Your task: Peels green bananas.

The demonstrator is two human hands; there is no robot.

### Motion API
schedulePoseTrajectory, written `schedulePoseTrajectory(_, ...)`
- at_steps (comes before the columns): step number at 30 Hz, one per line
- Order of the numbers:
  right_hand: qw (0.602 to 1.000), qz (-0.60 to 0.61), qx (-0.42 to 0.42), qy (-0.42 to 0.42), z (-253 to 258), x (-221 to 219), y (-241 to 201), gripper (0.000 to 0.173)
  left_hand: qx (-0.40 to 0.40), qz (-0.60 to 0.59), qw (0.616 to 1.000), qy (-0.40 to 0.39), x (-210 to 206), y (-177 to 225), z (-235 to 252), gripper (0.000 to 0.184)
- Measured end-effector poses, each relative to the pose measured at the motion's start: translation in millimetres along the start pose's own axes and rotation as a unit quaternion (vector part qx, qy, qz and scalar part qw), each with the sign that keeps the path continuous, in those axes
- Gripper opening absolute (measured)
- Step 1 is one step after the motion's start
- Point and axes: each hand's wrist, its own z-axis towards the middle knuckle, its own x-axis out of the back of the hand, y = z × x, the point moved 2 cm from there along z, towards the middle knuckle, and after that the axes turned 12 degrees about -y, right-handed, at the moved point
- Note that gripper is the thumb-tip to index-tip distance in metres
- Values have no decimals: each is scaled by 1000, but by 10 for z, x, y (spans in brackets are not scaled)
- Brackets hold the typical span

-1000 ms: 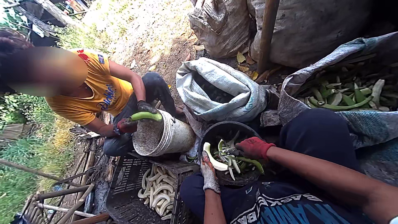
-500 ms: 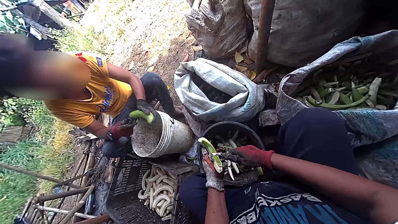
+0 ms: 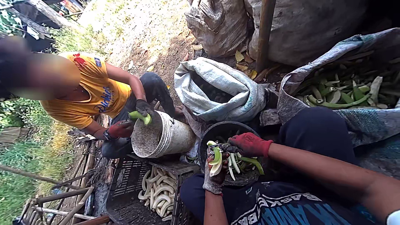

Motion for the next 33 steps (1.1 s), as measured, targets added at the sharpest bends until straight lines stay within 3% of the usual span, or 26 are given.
schedulePoseTrajectory(5,1000,-25,6,5,48,44,65,32,55,-94,988,-105,138,-7,10,34)
schedulePoseTrajectory(8,999,-33,-24,29,162,143,198,31,115,-116,977,-138,141,-118,-16,46)
schedulePoseTrajectory(10,996,-47,-55,43,227,231,301,29,135,-86,982,-102,110,-201,-59,50)
schedulePoseTrajectory(13,994,-64,-76,52,200,268,349,27,98,69,990,78,77,-164,-87,53)
schedulePoseTrajectory(15,992,-30,-114,35,92,245,298,28,74,139,978,135,89,-83,-65,55)
schedulePoseTrajectory(18,983,94,-157,29,-75,161,137,34,30,168,974,146,25,50,-19,49)
schedulePoseTrajectory(21,956,214,-179,88,-201,63,106,43,-25,172,978,118,20,78,34,47)
schedulePoseTrajectory(25,975,190,-110,41,-261,-26,67,38,-51,206,968,137,-45,92,69,45)
schedulePoseTrajectory(30,979,202,16,-37,-320,-282,-171,36,-91,231,949,196,-552,163,46,36)
schedulePoseTrajectory(33,980,191,50,-31,-275,-400,-231,32,-96,156,975,124,-135,153,76,37)
